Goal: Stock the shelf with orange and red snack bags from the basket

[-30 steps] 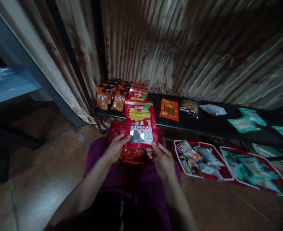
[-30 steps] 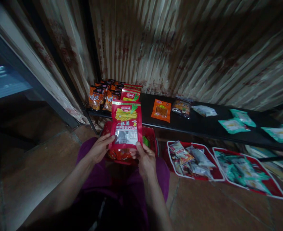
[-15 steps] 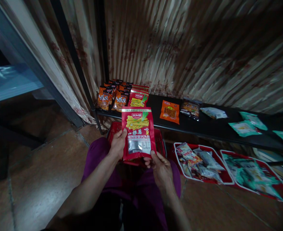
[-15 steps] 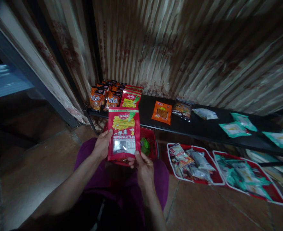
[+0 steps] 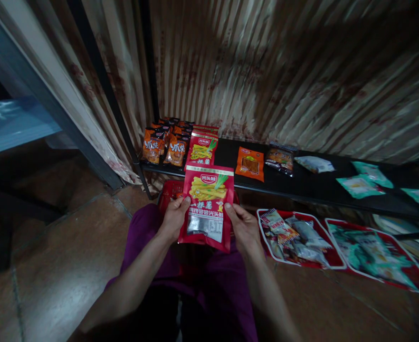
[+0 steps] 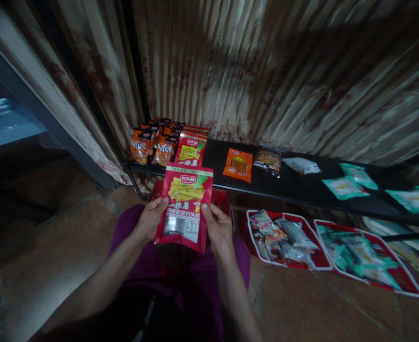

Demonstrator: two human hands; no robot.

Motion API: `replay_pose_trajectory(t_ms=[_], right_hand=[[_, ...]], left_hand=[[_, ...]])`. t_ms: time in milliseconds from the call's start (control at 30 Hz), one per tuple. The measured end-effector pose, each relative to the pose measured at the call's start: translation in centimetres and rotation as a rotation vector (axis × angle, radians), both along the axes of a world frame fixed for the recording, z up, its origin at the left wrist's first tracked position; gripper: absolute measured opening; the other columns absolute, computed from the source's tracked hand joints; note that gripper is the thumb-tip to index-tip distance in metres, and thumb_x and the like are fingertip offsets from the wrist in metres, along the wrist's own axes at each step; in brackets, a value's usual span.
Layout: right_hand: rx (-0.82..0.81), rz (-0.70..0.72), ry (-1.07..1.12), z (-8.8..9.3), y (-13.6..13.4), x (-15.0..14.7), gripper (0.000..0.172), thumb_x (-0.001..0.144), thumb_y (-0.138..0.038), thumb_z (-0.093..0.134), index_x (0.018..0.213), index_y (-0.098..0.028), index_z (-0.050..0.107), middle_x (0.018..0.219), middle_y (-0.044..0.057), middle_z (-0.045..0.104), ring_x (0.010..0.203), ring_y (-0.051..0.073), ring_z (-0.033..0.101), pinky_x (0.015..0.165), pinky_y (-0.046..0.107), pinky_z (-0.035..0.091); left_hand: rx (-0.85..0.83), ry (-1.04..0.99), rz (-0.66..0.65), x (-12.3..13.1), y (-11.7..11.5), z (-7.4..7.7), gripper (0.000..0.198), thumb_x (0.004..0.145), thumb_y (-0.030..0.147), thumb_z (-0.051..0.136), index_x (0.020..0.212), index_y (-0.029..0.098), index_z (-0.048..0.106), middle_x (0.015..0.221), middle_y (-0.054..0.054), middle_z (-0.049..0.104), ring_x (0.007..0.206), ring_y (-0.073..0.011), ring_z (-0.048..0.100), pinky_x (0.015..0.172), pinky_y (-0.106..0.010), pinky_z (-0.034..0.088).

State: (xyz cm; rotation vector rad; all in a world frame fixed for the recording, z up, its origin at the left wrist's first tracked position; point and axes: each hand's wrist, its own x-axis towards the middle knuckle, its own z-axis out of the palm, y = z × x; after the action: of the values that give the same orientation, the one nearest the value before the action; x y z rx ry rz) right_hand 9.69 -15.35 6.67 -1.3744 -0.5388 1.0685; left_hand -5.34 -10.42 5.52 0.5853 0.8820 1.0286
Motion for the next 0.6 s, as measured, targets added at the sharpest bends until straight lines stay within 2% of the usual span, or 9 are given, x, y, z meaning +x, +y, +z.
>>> replay_pose_trajectory(t_ms=[200, 367, 467, 533, 600], right_hand=[[0.020, -0.107, 0.012, -0.8, 0.8, -0.4, 0.038, 0.053, -0.048, 0.081, 0.077, -0.020, 0.073, 0.067, 0.000, 0.072, 0.052, 0.016, 0.063, 0.052, 0.029, 0.052], [0.011, -0.057, -0.129, -1.5, 1.2, 0.0, 0.034, 0.061, -0.049, 0.075, 0.078, -0.020, 0.071, 0.074, 0.002, 0.072, 0.062, 0.017, 0.064, 0.059, 0.029, 0.052], [0.046, -0.042, -0.430, -2.2, 1.2, 0.3, 0.037, 0.071, -0.046, 0.066, 0.098, -0.021, 0.068, 0.093, 0.005, 0.070, 0.082, 0.020, 0.064, 0.075, 0.035, 0.052], [0.082, -0.087, -0.728, -2.3, 1.0, 0.2, 0.043, 0.076, -0.043, 0.062, 0.114, -0.022, 0.062, 0.107, 0.008, 0.066, 0.094, 0.023, 0.061, 0.085, 0.040, 0.049], [0.120, -0.136, -1.035, -2.1, 0.7, -0.1, 0.044, 0.080, -0.037, 0.058, 0.121, -0.022, 0.058, 0.116, 0.011, 0.060, 0.104, 0.025, 0.056, 0.093, 0.043, 0.044]], left_hand=[[-0.031, -0.063, -0.018, -0.1, -0.3, 0.4, 0.050, 0.053, 0.051, 0.080, 0.082, 0.013, 0.066, 0.069, -0.006, 0.071, 0.071, -0.0231, 0.068, 0.073, -0.036, 0.053], [-0.060, -0.070, 0.015, -0.1, 0.0, 0.1, 0.049, 0.053, 0.049, 0.081, 0.083, 0.013, 0.065, 0.070, -0.005, 0.071, 0.069, -0.0221, 0.068, 0.071, -0.036, 0.054], [-0.059, -0.054, 0.015, 0.0, 0.1, -0.1, 0.050, 0.053, 0.051, 0.080, 0.082, 0.013, 0.065, 0.070, -0.006, 0.071, 0.068, -0.0217, 0.068, 0.070, -0.035, 0.054], [-0.047, -0.047, 0.007, 0.0, 0.1, -0.2, 0.051, 0.054, 0.052, 0.080, 0.082, 0.012, 0.066, 0.070, -0.006, 0.071, 0.066, -0.0211, 0.068, 0.069, -0.034, 0.054], [-0.036, -0.049, 0.006, 0.0, 0.1, -0.3, 0.052, 0.054, 0.053, 0.079, 0.083, 0.012, 0.066, 0.071, -0.006, 0.071, 0.064, -0.0201, 0.067, 0.069, -0.034, 0.053]])
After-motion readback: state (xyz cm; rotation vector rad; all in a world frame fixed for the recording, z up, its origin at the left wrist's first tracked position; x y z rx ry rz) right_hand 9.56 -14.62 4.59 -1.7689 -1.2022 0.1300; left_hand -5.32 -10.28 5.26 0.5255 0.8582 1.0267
